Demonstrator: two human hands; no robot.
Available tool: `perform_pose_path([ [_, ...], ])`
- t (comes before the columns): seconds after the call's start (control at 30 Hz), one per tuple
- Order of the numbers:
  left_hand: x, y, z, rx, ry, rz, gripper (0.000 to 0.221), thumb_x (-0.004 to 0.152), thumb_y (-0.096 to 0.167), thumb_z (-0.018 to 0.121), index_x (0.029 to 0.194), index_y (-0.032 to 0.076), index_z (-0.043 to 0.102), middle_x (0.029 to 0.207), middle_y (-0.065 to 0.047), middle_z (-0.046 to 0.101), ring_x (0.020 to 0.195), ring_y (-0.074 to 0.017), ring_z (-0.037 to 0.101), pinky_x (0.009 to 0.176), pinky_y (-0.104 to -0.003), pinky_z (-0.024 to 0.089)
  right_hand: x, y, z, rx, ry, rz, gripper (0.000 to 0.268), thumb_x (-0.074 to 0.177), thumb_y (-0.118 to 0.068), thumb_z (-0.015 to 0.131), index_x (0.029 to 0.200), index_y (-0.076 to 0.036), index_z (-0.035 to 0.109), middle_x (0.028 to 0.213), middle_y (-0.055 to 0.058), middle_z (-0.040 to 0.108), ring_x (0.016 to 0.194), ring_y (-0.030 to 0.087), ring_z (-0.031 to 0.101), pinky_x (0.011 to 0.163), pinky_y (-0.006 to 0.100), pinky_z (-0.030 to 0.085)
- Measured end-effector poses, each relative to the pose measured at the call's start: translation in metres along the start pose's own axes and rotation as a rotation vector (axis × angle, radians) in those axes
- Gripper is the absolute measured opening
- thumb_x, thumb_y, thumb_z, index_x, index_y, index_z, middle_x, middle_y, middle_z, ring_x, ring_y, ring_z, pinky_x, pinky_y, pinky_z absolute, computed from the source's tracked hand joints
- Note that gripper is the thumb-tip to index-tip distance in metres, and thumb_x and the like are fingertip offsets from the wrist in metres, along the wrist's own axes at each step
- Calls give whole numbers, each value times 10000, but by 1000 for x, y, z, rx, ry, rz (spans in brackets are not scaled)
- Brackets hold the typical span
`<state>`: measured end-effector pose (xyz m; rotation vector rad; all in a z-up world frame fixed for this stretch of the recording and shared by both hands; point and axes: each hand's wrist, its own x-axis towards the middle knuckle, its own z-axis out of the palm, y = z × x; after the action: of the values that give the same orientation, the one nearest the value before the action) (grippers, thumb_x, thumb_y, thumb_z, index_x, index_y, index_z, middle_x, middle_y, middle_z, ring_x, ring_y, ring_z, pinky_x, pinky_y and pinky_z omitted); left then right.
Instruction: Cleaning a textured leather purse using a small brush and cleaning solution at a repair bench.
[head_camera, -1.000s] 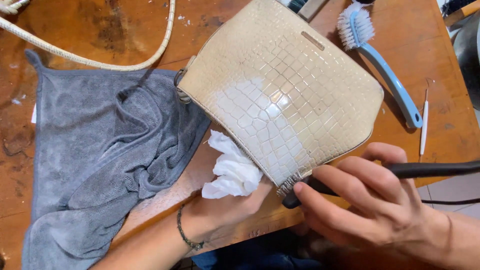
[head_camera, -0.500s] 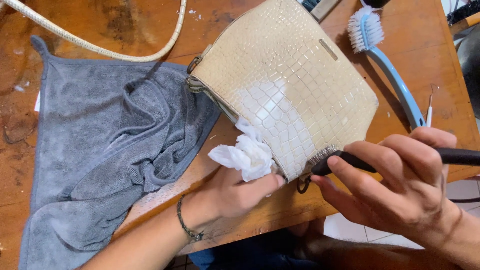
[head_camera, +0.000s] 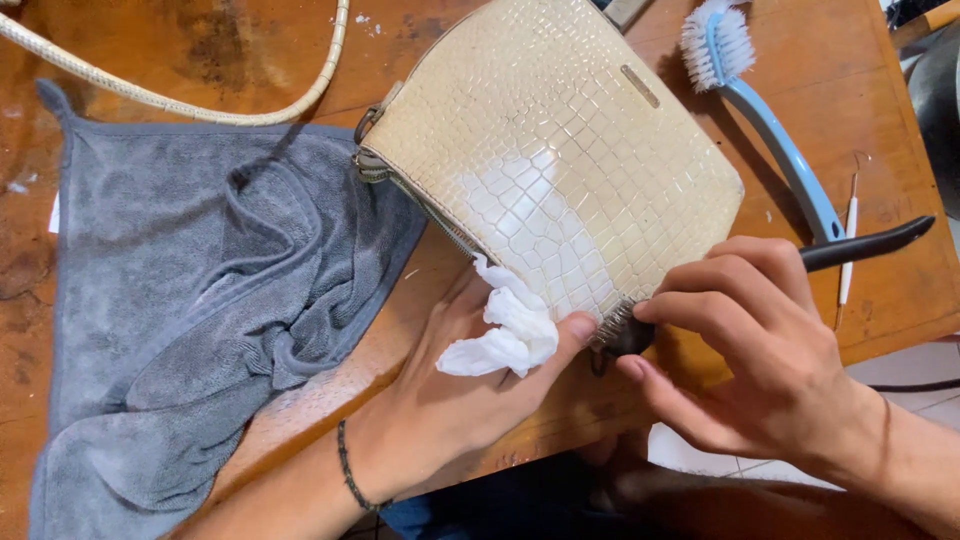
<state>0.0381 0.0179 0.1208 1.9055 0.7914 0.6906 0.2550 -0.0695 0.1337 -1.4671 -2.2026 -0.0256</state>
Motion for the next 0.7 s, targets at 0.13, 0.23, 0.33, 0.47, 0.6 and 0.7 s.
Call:
perform_pose_path([
  [0.13,-2,9,-2,-68,-19,-456,414,851,470,667,1135,168,654,1073,-17,772,1053,-191,768,951,-331,522,2,0,-3,60,40,10,316,841,-273,771,987,-18,654,954,129,665,994,377,601,1000,452,517],
  [0.23,-3,-1,3,-147,52,-287,535,927,405,598,1339,73,524,1327,-116,682,1302,-262,611,1113,-373,397,7,-5,-4,115,50,17,321,829,-264,750,983,-3,646,934,145,660,965,364,603,1047,500,545],
  [0.33,-5,-10,5,-230,40,-286,300,994,367,549,1077,105,431,1039,-22,482,1015,-168,469,915,-336,345,9,-7,-3,166,55,29,317,827,-250,731,976,16,644,916,159,652,907,323,580,1099,544,541],
  [0.47,-6,-34,13,-412,273,-248,293,1005,290,578,750,158,516,684,15,553,678,-134,578,728,-310,478,8,-7,-3,217,61,50,323,827,-229,715,982,41,629,932,187,651,894,315,582,1117,545,551],
  [0.6,-4,-32,19,-315,388,-277,468,809,281,863,859,145,417,711,39,433,636,-112,433,734,-295,436,6,-7,-5,302,62,91,310,832,-244,667,983,21,612,945,167,665,904,315,609,1126,539,558],
  [0.7,0,-16,17,-331,413,-370,470,713,316,886,939,86,544,921,-42,670,885,-147,658,881,-295,552,5,-7,-6,355,77,115,313,842,-234,651,990,35,589,939,159,659,898,301,582,1136,544,562],
])
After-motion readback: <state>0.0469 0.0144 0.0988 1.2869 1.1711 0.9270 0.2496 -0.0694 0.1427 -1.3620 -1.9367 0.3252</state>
